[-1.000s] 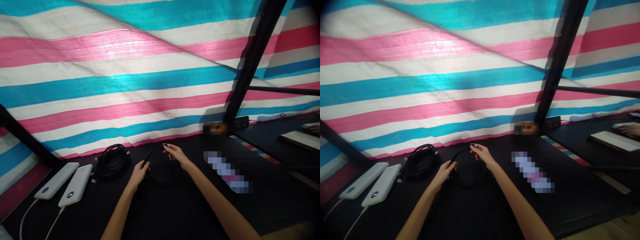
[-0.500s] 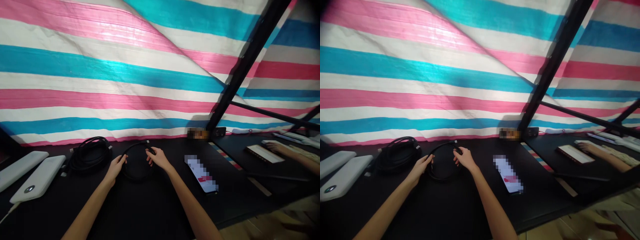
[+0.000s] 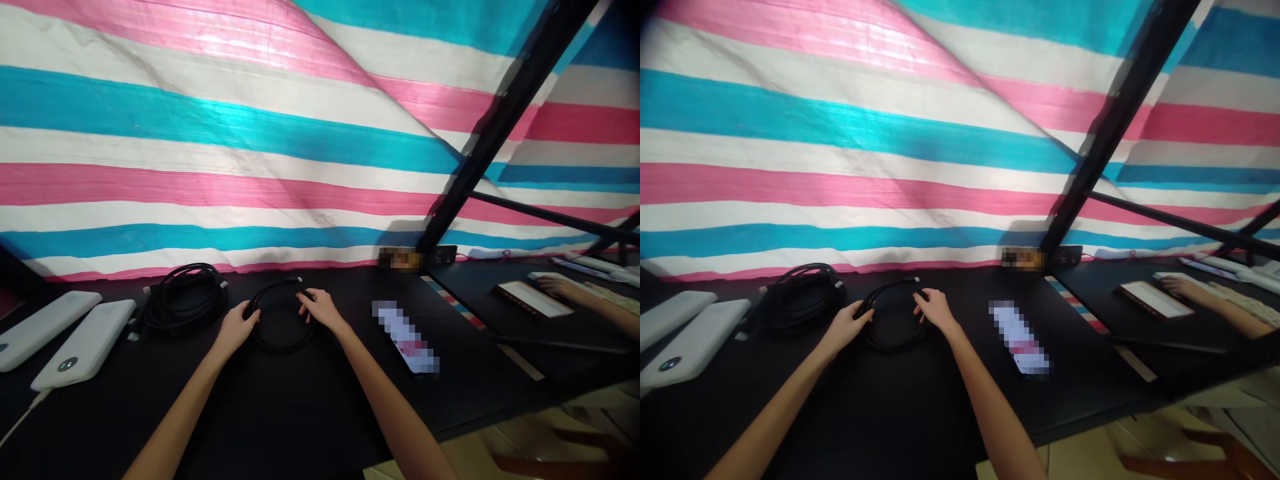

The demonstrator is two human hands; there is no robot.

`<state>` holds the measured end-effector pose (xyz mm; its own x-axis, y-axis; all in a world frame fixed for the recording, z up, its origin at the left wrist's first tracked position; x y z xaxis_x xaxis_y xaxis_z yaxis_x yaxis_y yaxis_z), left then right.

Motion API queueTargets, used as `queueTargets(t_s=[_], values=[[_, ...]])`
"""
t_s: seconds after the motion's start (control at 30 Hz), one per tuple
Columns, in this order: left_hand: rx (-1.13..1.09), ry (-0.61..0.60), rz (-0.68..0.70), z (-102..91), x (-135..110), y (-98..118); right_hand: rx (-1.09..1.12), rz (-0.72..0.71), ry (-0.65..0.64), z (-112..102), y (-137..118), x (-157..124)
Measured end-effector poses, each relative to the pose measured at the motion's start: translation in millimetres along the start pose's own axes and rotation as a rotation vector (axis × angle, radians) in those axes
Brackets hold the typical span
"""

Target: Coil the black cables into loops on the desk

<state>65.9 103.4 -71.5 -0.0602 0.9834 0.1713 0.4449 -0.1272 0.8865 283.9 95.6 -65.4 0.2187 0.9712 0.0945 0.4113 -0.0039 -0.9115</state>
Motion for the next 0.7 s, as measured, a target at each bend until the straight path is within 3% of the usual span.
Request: queueTargets(t_s=[0.27, 0.37, 0.47, 0.53, 0.7], values=[[0.49, 0.129, 0.2, -2.3, -4, 0, -0.117, -0.01, 0.053, -2, 8, 5], [0.569, 0.202, 0.247, -5.1, -10, 13, -0.222, -0.033, 0.101, -7, 7, 3], [0.505, 0.271, 0.355, -8.0, -18, 36, -0.341, -0.073, 0.186, -15, -1, 0], [0.409, 0.192, 0.46, -1.4, -24, 51, -0.406, -0.095, 0.222, -19, -7, -3], [0.3, -0.321, 0.583, 38.3, -53, 60, -0.495, -0.108, 0.22, -19, -14, -6]])
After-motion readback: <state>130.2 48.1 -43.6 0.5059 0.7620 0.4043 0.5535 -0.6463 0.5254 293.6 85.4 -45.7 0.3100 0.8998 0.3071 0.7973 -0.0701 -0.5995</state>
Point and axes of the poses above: each hand's wrist, its own x-axis towards the middle knuckle, its own z-axis out of the palm, y = z × x, the point moved 7 cm from there along x, towards the middle knuckle, and after that the axes turned 12 degrees about y, right-handed, at the moved point
